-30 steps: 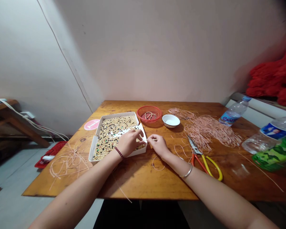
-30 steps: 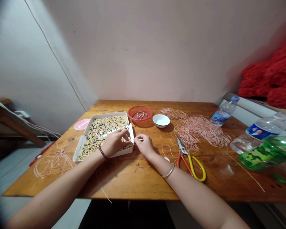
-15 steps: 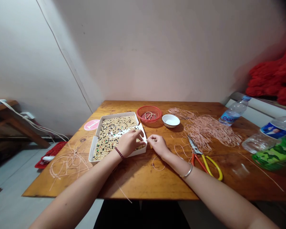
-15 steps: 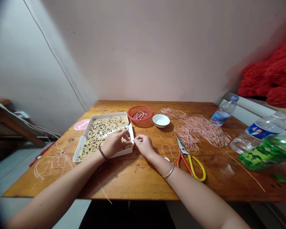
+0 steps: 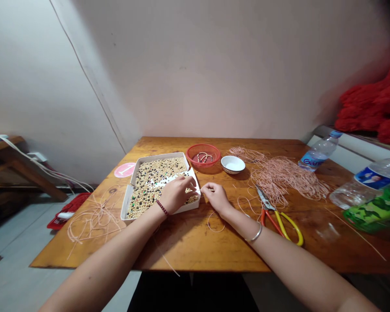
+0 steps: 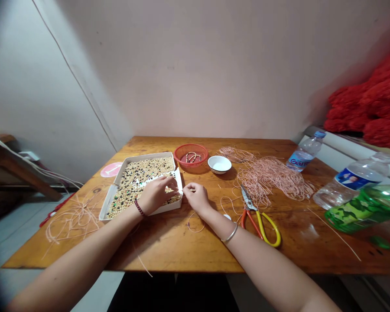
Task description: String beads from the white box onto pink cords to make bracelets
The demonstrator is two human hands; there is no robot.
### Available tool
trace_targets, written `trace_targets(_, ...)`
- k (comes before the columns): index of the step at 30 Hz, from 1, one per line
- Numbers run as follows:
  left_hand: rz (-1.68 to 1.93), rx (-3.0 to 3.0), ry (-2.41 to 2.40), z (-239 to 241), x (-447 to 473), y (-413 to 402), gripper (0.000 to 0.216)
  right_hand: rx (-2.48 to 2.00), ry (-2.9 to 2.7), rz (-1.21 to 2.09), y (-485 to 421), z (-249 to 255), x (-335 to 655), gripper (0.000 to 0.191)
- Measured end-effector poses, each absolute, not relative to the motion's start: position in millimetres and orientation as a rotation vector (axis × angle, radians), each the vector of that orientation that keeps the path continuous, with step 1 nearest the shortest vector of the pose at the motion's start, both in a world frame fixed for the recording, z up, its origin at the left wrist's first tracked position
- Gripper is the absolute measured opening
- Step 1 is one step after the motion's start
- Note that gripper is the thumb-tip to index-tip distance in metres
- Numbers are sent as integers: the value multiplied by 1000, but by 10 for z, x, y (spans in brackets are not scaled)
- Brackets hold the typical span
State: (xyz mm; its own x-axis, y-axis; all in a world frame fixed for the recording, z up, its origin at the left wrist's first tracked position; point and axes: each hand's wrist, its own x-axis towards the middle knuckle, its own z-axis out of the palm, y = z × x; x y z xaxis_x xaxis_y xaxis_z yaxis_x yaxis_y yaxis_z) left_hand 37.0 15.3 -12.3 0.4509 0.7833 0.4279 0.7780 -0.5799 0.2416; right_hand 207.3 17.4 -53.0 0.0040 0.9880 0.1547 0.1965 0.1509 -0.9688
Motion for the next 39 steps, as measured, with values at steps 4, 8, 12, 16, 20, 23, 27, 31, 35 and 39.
trace_targets(4, 781, 2660, 1437, -122, 367, 151, 20, -1253, -1401, 975, 179, -534, 2075, 15)
trace_targets(8, 777, 2655, 1457, -121, 367, 146, 20, -1251, -1423, 961, 177, -544, 2071, 15)
trace_targets(12, 768, 2664, 1462, -113, 370, 140, 20, -1246, -1425, 970, 167, -537, 2070, 15)
trace_targets(16, 756, 2672, 1446, -106, 374, 136, 21, -1239, -1433, 972, 155, -520, 2070, 15)
trace_targets(20, 758, 2667, 1451, -109, 373, 135, 21, -1252, -1429, 954, 154, -515, 2072, 15)
trace_targets(23, 763, 2666, 1436, -111, 371, 134, 21, -1254, -1423, 963, 160, -516, 2071, 16)
trace_targets(27, 756, 2670, 1431, -108, 373, 133, 22, -1266, -1431, 967, 161, -515, 2068, 16)
trace_targets(31, 736, 2681, 1437, -107, 373, 132, 21, -1270, -1464, 924, 154, -517, 2071, 15)
trace_targets(35, 704, 2696, 1471, -118, 366, 130, 19, -1282, -1471, 916, 157, -513, 2080, 15)
trace_targets(39, 657, 2718, 1522, -132, 361, 137, 19, -1280, -1460, 945, 164, -509, 2082, 15)
